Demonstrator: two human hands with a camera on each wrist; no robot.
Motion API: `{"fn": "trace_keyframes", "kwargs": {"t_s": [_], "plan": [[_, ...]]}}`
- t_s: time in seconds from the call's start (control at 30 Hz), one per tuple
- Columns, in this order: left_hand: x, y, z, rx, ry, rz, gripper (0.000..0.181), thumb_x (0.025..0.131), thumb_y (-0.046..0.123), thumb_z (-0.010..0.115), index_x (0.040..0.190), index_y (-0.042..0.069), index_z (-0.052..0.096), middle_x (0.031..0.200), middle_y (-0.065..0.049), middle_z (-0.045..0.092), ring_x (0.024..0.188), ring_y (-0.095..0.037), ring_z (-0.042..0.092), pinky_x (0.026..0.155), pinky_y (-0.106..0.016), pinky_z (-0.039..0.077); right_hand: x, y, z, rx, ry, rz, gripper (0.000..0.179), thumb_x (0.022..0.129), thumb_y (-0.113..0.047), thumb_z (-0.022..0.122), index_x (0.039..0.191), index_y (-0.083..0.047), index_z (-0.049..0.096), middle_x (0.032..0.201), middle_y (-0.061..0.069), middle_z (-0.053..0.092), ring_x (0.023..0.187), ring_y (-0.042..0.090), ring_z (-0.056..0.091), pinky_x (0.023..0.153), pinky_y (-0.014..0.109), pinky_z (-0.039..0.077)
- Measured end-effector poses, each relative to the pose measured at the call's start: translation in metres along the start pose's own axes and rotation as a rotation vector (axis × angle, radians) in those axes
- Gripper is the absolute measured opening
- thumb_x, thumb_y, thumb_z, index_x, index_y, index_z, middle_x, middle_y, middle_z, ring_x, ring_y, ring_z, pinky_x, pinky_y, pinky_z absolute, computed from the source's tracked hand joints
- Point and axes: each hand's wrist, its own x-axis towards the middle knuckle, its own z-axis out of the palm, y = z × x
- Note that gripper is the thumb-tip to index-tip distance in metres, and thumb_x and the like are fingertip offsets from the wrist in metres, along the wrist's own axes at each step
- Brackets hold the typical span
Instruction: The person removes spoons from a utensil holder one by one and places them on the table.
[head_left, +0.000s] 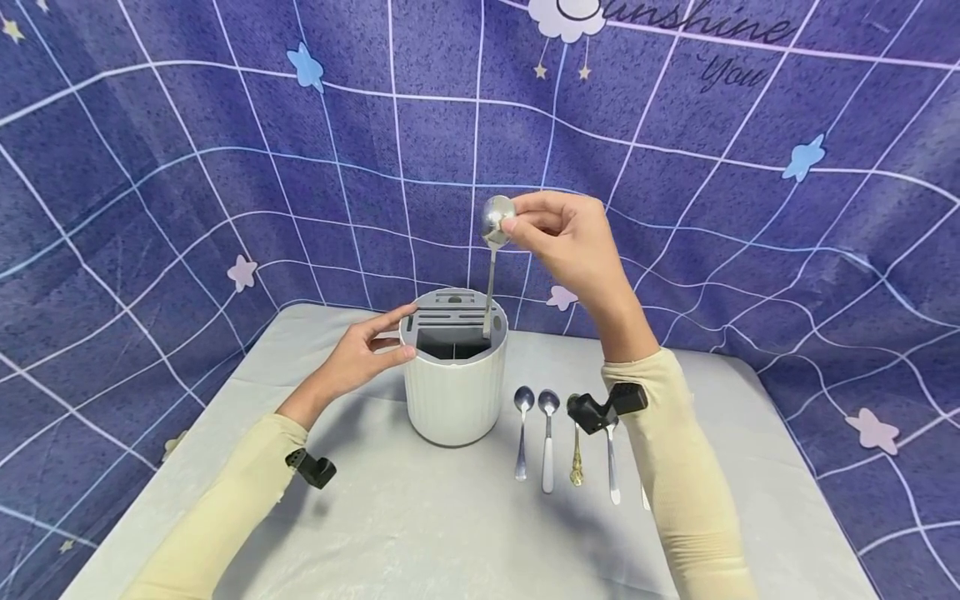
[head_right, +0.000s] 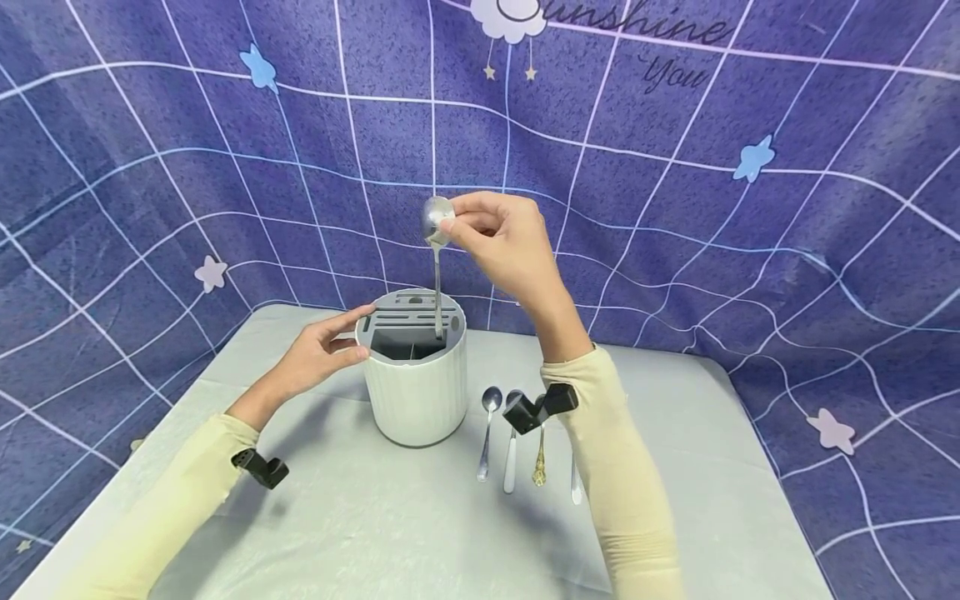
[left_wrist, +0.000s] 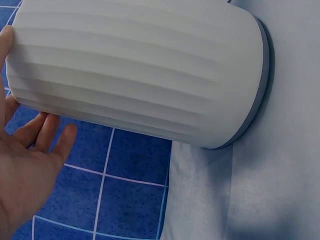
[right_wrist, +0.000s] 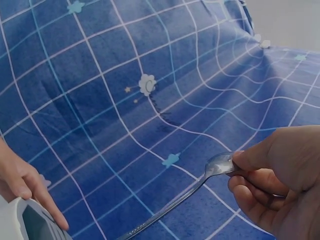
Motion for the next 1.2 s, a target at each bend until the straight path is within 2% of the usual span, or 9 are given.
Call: {"fn": "trace_keyframes", "kwargs": {"t_s": [0.17,0.33,0.57,0.67,0.93,1.2], "plan": [[0.001,0.0,0.0,0.002,0.0,0.001,0.066,0.093,0.008,0.074,0.154,0.013,0.048,0.159,-0.011,0.043,0.139,-0.032,0.046,0.113,-0.05,0.047,-0.003,0.001,-0.011,-0.014,0.025,-0.003,0.02,0.092,-0.004,0.074,0.109,0.007,0.074,0.092,0.012,0.079,0.083,0.011,0.075,0.077,0.022,0.061],[0.0,0.0,-0.001,-0.001,-0.002,0.005,0.067,0.093,0.007,0.075,0.154,0.012,0.047,0.159,-0.012,0.043,0.142,-0.032,0.044,0.113,-0.051,0.046,-0.007,0.002,-0.021,-0.018,0.046,0.017,0.022,0.092,-0.004,0.074,0.11,0.008,0.073,0.087,0.004,0.079,0.082,0.012,0.075,0.078,0.021,0.062],[0.0,-0.002,-0.001,-0.003,-0.005,0.005,0.066,0.093,0.009,0.075,0.154,0.012,0.048,0.159,-0.012,0.043,0.143,-0.031,0.043,0.112,-0.058,0.044,-0.013,0.009,-0.037,-0.067,0.077,0.023,0.022,0.093,-0.004,0.074,0.11,0.01,0.073,0.08,-0.007,0.077,0.075,0.006,0.071,0.071,0.018,0.06],[-0.001,-0.002,-0.001,-0.002,-0.004,0.004,0.066,0.093,0.009,0.075,0.154,0.012,0.048,0.159,-0.012,0.043,0.144,-0.032,0.041,0.113,-0.061,0.042,-0.017,0.013,-0.044,-0.089,0.091,0.034,0.022,0.093,-0.005,0.074,0.109,0.009,0.073,0.08,-0.008,0.076,0.073,0.006,0.07,0.069,0.018,0.058],[0.0,0.0,-0.001,-0.008,-0.005,0.003,0.066,0.094,0.008,0.074,0.154,0.011,0.047,0.16,-0.013,0.042,0.145,-0.034,0.039,0.114,-0.057,0.043,-0.027,0.028,-0.062,-0.119,0.116,0.071,0.026,0.093,-0.005,0.074,0.113,0.011,0.071,0.08,-0.013,0.075,0.076,0.004,0.071,0.07,0.015,0.058],[0.0,0.002,0.0,-0.006,-0.005,0.012,0.067,0.093,0.006,0.074,0.154,0.008,0.046,0.16,-0.015,0.041,0.145,-0.034,0.039,0.113,-0.058,0.043,-0.034,0.042,-0.078,-0.133,0.131,0.08,0.026,0.093,-0.003,0.073,0.114,0.012,0.07,0.08,-0.012,0.076,0.074,0.003,0.07,0.069,0.014,0.057]]}}
